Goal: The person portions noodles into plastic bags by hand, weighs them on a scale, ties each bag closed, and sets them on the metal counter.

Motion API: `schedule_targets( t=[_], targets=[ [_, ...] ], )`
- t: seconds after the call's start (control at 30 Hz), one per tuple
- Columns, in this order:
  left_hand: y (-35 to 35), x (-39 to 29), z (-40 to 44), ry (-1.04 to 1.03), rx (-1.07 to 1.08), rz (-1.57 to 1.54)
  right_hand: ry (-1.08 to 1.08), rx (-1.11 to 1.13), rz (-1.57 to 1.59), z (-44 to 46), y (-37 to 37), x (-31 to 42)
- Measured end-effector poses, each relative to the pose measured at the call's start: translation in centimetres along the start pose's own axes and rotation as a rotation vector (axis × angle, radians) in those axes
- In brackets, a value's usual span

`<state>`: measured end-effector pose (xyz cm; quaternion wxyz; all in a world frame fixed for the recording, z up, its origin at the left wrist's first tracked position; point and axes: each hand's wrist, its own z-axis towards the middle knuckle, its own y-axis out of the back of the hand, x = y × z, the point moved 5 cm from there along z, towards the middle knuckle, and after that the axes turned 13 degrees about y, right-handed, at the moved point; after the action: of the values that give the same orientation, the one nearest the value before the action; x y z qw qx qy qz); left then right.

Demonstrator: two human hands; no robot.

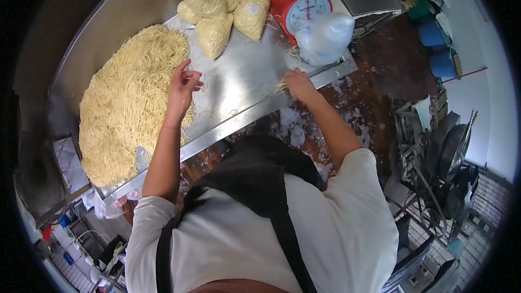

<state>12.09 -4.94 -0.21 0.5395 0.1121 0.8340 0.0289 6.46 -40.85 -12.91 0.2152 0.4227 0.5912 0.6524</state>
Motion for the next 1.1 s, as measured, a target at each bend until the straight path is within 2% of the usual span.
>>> schedule_targets(
  t=[0.03, 0.07, 0.17, 0.27, 0.37, 0.5, 0.6, 0.73, 0.83, 0.93, 1.03, 1.07, 1.1],
  targets=[
    [0.1, -0.1, -0.2, -0.004, -0.005, 0.013, -0.074, -0.048, -0.144, -0.5, 1.6, -0.1],
    [0.1, -0.1, -0.6, 0.002, -0.004, 0.015, -0.033, -0.221, -0.188, -0.9, 3.3, 0.6],
    [-0.2, 0.9, -0.7, 0.004, -0.006, 0.029, -0.126, -0.379, -0.06, -1.0, 9.4, 1.7],
    [-1.4, 1.7, -0.8, 0.02, 0.028, 0.043, -0.347, -0.651, 0.011, -2.6, 18.1, 3.5],
    [-3.0, 1.7, -0.8, 0.029, 0.084, 0.056, -0.193, -1.029, -0.394, -3.6, 25.9, 3.9],
    [-4.9, 1.1, -0.8, 0.018, 0.148, 0.058, -0.217, -0.889, -0.442, -2.8, 29.1, -0.4],
    [-5.5, -0.1, -1.1, -0.002, 0.171, 0.049, -0.442, -0.738, -0.092, -2.9, 29.2, -3.7],
    [-5.3, -0.6, -1.5, 0.001, 0.151, 0.045, -0.365, -0.714, -0.229, -2.6, 30.7, -3.3],
    [-4.8, -0.3, -1.2, 0.005, 0.157, 0.063, -0.333, -0.832, -0.275, -2.7, 31.7, -3.3],
    [-4.9, 0.4, -1.1, 0.025, 0.183, 0.018, -0.382, -1.057, -0.352, -3.3, 33.2, -1.8],
    [-5.7, 0.2, -1.4, 0.055, 0.214, 0.02, -0.507, -1.266, 0.364, -3.7, 32.9, -1.3],
    [-6.1, 0.1, -1.6, 0.067, 0.223, 0.032, -0.272, -1.376, 0.548, -3.4, 32.3, -2.1],
    [-6.5, 0.2, -1.5, 0.073, 0.24, 0.025, -0.189, -1.387, 0.692, -3.0, 32.0, -2.3]
  ],
)
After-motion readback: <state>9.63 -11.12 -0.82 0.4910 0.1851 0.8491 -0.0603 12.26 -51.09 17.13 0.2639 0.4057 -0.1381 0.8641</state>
